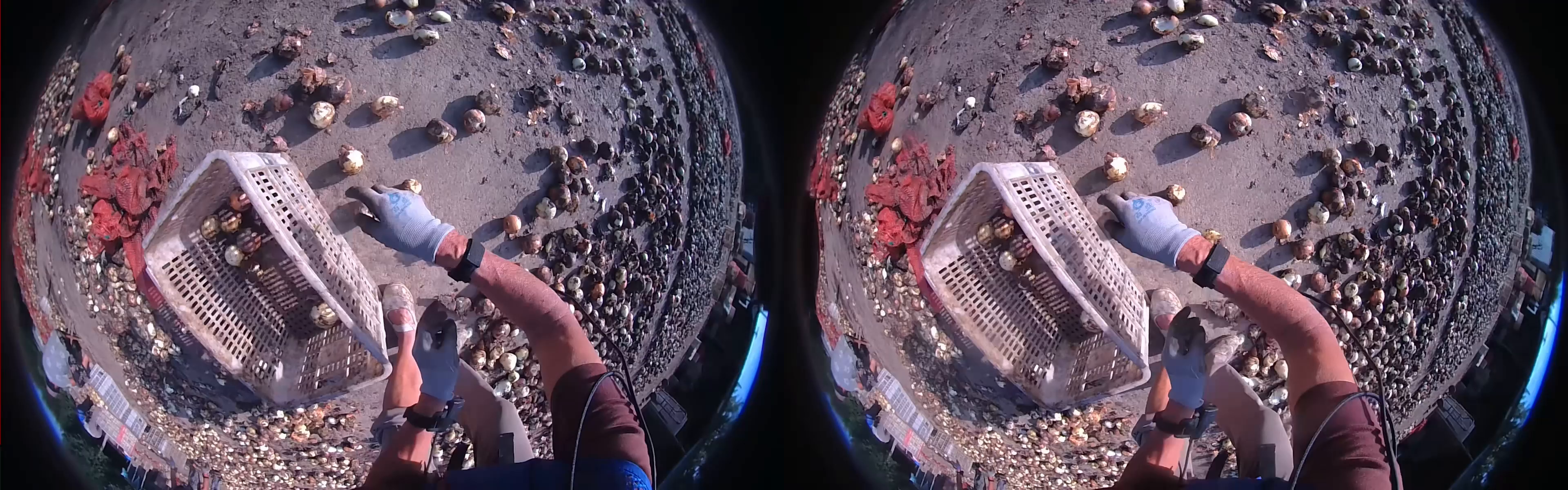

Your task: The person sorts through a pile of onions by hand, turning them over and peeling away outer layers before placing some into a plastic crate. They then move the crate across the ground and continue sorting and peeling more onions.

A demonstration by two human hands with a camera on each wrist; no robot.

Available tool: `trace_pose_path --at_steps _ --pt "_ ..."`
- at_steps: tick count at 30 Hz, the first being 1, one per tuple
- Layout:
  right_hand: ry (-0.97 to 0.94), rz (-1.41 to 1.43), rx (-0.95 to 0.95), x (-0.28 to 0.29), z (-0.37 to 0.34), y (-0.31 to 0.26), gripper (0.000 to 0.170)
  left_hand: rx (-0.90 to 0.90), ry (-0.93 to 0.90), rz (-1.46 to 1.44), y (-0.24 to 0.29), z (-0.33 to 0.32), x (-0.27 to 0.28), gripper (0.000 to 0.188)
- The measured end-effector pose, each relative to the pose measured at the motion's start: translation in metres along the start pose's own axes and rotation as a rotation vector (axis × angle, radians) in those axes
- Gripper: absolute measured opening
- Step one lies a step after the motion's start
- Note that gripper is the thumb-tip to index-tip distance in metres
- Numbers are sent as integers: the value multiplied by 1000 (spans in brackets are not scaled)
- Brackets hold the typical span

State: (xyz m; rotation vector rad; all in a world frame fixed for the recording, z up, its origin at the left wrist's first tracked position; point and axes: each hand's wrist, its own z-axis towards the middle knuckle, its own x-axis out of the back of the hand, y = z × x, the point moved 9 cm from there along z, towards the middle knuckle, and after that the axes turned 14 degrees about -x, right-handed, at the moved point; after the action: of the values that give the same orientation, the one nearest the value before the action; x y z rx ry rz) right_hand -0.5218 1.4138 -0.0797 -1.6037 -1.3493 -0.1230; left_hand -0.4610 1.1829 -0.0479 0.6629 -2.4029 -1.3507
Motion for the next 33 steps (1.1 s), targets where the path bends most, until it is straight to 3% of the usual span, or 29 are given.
trace_pose_path --at_steps 1,2,3,5,7,8,10,12,15,17,20,21,23,25,26,29,31,33 --pt "48 -169 72 7 1 13 42 -323 64 215 36 15 24 44" --pt "11 -223 1 19 -2 27 37 -380 58 408 82 41 46 52" --pt "-33 -296 -74 25 -5 39 38 -547 162 655 107 59 72 58" --pt "-144 -403 -109 20 -9 52 40 -576 347 894 148 108 115 63" --pt "-243 -474 -111 12 -12 57 40 -531 406 1072 153 157 132 67" --pt "-302 -516 -136 7 -6 50 41 -361 353 1010 113 186 143 61" --pt "-173 -551 -9 0 19 27 40 19 281 846 52 218 154 48" --pt "-4 -617 123 -13 60 16 39 -187 400 834 62 211 149 43" --pt "239 -728 294 -36 133 -8 37 -67 298 721 52 213 151 44" --pt "270 -774 357 -51 185 -25 46 -139 343 646 56 211 152 48" --pt "230 -876 177 -70 260 -24 38 -266 390 745 34 211 160 37" --pt "182 -904 219 -78 272 -16 34 -291 418 762 39 208 161 38" --pt "90 -982 352 -97 297 -3 28 -243 461 761 50 205 155 39" --pt "277 -922 397 -93 294 -6 22 -171 501 743 54 202 154 42" --pt "208 -926 441 -98 291 -1 22 -138 518 734 54 201 154 44" --pt "70 -923 314 -93 267 37 25 -145 499 784 51 202 156 44" --pt "3 -635 -142 -32 238 68 35 -187 486 837 59 204 153 44" --pt "-174 -213 -582 14 207 94 59 -247 506 863 62 203 153 46"
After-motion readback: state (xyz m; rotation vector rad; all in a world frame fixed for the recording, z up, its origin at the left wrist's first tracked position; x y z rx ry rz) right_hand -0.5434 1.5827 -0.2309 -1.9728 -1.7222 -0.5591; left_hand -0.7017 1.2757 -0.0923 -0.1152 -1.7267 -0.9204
